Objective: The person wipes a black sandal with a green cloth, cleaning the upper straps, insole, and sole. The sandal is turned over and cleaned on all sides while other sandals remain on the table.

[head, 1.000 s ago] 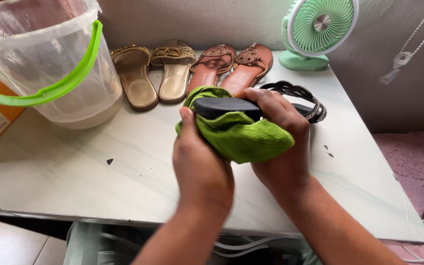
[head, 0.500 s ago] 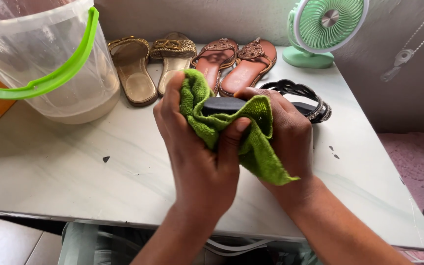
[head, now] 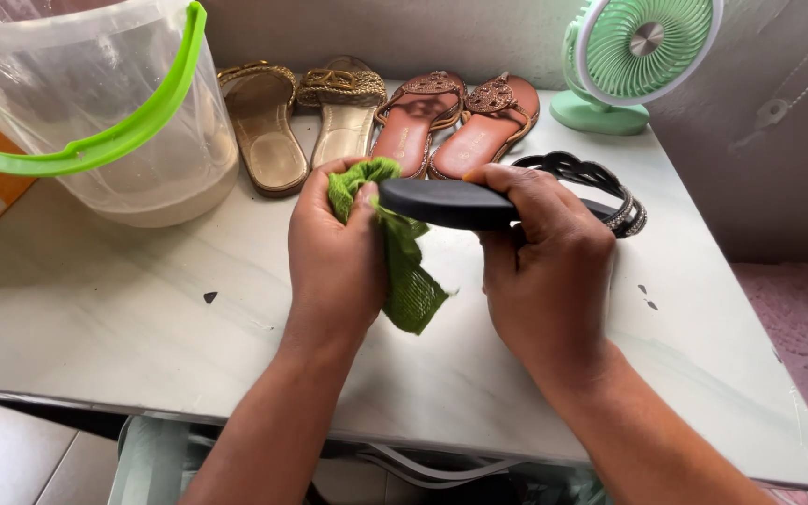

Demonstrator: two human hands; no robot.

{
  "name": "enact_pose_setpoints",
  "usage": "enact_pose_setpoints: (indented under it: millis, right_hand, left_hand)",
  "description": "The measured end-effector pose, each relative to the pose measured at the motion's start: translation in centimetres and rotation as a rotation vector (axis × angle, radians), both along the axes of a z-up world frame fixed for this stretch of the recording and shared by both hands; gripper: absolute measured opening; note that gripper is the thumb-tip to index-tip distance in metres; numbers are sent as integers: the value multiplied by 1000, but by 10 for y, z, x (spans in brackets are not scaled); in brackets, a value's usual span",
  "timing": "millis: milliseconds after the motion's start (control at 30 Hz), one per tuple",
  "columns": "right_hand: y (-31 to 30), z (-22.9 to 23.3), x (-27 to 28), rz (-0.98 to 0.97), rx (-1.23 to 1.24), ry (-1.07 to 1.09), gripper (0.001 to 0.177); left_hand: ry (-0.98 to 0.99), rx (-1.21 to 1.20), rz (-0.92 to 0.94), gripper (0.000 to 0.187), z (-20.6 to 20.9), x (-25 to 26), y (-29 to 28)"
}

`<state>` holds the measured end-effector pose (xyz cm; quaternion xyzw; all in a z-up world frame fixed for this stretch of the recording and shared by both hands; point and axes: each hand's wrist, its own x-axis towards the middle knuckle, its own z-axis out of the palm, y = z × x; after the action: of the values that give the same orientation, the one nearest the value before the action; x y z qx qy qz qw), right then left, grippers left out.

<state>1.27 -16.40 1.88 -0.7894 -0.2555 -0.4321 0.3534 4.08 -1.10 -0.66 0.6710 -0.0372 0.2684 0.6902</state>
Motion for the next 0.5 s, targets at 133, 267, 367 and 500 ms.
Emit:
enact_pose_setpoints:
  millis: [133,267,367,500]
  right_hand:
    - [-2,1,0,2,37,6,30]
    - [-1,2,0,6,39,11,30]
    - [-1,2,0,7,20,15,30]
    - [-2,2,0,18,-15,-13,33]
  left_hand:
    - [143,41,115,22,2,-4,0]
    - [240,-213,103,26,20,-19,-3]
    - [229,-361,7,36,30,-27,-8]
    - [190,-533,-216,36,41,-40,-16]
